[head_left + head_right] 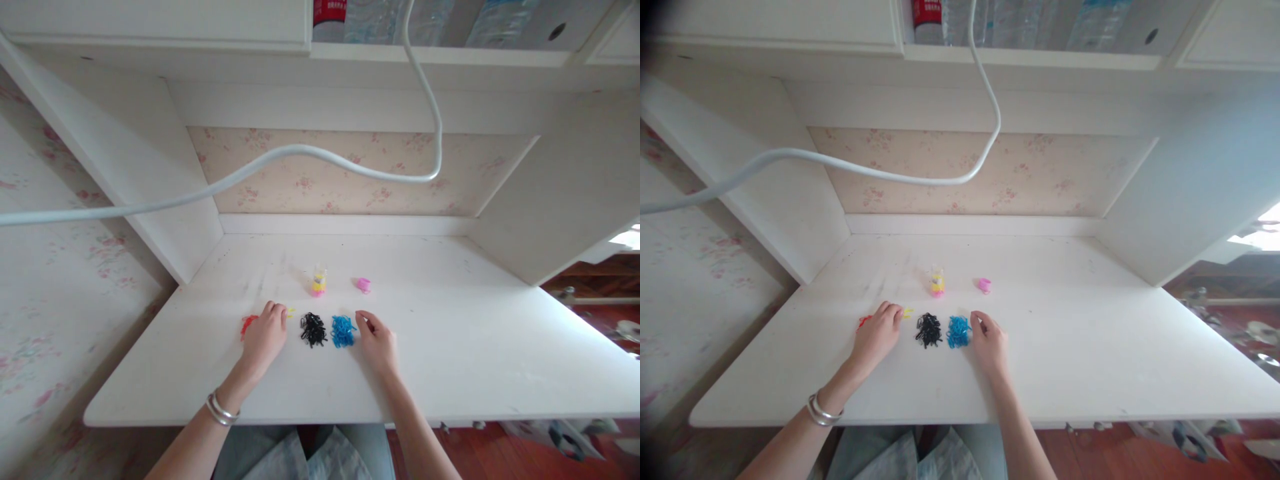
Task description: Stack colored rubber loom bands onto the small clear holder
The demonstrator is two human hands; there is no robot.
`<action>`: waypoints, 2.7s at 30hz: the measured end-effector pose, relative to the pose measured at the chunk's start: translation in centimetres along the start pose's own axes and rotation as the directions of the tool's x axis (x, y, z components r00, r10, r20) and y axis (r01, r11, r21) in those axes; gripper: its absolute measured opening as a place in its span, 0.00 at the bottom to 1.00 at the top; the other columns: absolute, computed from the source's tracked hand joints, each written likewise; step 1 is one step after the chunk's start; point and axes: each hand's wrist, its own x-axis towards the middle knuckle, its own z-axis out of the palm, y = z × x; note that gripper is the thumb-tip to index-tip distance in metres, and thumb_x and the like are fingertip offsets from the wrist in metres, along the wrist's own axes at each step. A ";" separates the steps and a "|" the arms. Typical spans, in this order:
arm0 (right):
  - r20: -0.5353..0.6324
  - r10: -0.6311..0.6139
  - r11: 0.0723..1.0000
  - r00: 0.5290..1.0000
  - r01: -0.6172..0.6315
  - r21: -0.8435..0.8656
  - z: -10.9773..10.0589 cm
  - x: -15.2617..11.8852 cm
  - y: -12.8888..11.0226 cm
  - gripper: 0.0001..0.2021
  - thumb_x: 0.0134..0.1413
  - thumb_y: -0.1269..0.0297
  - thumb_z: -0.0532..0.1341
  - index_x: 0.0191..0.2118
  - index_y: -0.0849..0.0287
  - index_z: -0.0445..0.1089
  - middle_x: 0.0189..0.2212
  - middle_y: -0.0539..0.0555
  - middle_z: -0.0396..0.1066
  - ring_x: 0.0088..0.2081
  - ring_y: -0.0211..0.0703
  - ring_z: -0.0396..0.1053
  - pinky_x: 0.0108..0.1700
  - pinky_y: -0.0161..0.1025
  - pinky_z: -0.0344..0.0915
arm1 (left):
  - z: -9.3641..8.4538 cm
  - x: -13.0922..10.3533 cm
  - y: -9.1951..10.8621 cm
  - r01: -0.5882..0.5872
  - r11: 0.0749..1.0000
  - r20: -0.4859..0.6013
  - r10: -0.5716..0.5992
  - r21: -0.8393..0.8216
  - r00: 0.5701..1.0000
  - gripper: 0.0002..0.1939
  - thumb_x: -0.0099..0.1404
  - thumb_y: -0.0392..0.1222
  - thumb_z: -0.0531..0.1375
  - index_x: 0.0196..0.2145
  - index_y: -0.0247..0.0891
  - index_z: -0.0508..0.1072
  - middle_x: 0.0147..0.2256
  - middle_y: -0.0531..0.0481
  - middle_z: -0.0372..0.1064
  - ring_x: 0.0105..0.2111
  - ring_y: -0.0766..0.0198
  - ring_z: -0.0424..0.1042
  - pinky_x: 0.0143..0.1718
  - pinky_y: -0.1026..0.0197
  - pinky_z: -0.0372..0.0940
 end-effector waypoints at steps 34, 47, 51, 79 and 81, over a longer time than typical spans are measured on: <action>0.056 -0.094 0.992 0.994 0.098 -0.075 0.3 0.6 0.7 0.20 0.54 0.50 0.53 0.36 0.58 0.76 0.24 0.52 0.72 0.25 0.39 0.64 0.29 0.34 0.59 | -6.9 10.1 6.6 -0.311 0.945 -0.016 0.314 0.100 0.949 0.14 0.67 0.36 0.48 0.37 0.40 0.74 0.42 0.48 0.63 0.33 0.64 0.71 0.33 0.63 0.61; 0.057 -0.103 0.990 0.993 0.108 -0.094 0.3 0.4 0.8 0.21 0.54 0.48 0.53 0.36 0.59 0.76 0.24 0.52 0.72 0.25 0.38 0.64 0.29 0.34 0.59 | -3.1 -0.1 1.2 -0.228 0.876 -0.149 0.181 -0.424 0.972 0.14 0.68 0.45 0.49 0.37 0.41 0.72 0.36 0.49 0.72 0.35 0.63 0.71 0.37 0.64 0.63; 0.091 -0.104 0.984 0.990 0.116 -0.135 0.6 0.4 0.7 0.20 0.55 0.49 0.53 0.36 0.58 0.76 0.26 0.53 0.73 0.26 0.39 0.65 0.31 0.34 0.60 | 0.5 -5.0 -0.9 -0.065 0.788 -0.004 0.079 -0.613 0.997 0.14 0.68 0.47 0.50 0.37 0.39 0.73 0.33 0.49 0.73 0.32 0.63 0.71 0.35 0.64 0.64; 0.628 -0.148 0.500 0.764 0.606 -0.619 11.8 1.3 -9.8 0.15 0.61 0.67 0.49 0.37 0.59 0.73 0.38 0.57 0.71 0.38 0.43 0.70 0.35 0.35 0.60 | 0.8 -6.3 -1.8 0.005 0.678 0.021 0.016 -0.735 1.000 0.15 0.67 0.46 0.50 0.34 0.39 0.74 0.28 0.51 0.70 0.28 0.66 0.66 0.30 0.65 0.60; 0.633 -0.144 0.500 0.761 0.608 -0.617 11.8 1.3 -9.9 0.14 0.62 0.68 0.49 0.37 0.59 0.73 0.38 0.57 0.71 0.38 0.42 0.70 0.34 0.35 0.60 | 0.8 -6.3 -1.9 0.005 0.676 0.023 0.017 -0.736 1.000 0.15 0.67 0.46 0.50 0.34 0.38 0.74 0.28 0.50 0.70 0.27 0.65 0.66 0.30 0.65 0.60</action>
